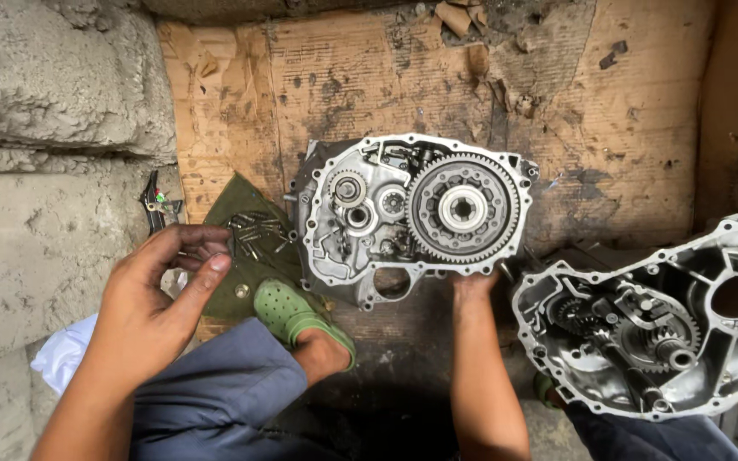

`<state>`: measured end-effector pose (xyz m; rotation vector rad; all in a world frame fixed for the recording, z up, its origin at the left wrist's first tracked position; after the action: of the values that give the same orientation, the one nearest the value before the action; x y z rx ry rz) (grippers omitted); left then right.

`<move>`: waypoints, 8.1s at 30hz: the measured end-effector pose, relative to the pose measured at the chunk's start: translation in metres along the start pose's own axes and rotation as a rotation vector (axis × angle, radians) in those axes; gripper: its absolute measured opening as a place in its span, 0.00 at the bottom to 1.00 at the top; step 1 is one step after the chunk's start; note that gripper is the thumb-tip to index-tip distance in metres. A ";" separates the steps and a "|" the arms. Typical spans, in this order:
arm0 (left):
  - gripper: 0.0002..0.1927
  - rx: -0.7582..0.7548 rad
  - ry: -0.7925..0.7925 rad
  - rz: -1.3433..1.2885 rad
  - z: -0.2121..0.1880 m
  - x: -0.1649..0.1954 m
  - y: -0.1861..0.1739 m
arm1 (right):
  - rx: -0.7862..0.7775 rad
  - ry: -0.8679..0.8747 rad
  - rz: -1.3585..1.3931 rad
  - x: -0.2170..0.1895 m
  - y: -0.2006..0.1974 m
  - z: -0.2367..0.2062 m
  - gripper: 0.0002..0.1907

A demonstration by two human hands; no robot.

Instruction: The person sits on the floor and assembles internal gears and shafts into a split engine casing. They rotate and align multiple gears, insert shafts, and use a hammer and punch to seat components. The person also flips the casing halves and handles a separate metal housing part.

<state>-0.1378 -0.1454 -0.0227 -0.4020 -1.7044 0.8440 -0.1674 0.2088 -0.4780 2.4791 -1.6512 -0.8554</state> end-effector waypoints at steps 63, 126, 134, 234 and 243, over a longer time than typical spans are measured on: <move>0.14 0.155 0.365 -0.263 -0.086 0.063 -0.115 | -0.812 -1.088 -2.138 0.063 0.169 -0.199 0.26; 0.11 0.026 0.325 -0.162 -0.060 0.039 -0.031 | -0.617 -0.857 -0.655 -0.262 0.004 -0.166 0.29; 0.11 0.013 0.319 -0.143 -0.057 0.034 -0.029 | -0.603 -0.957 -0.833 -0.264 0.002 -0.163 0.40; 0.21 -0.140 0.192 0.036 -0.059 -0.035 0.000 | -0.443 -0.972 -0.660 -0.244 -0.020 -0.187 0.36; 0.24 -0.272 -0.105 -0.120 -0.006 -0.106 0.044 | -0.451 -1.028 -1.064 -0.339 0.018 -0.156 0.23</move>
<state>-0.1066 -0.1827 -0.1273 -0.4390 -1.9286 0.5550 -0.2048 0.4529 -0.1978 2.5203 0.1799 -2.4904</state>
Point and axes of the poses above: each hand's wrist, its own z-axis towards the middle knuckle, its own y-axis out of the palm, x = y × z, the point moved 8 cm from there along z, towards the middle knuckle, and after that the axes turned 9 degrees about x, right-handed, at the moved point
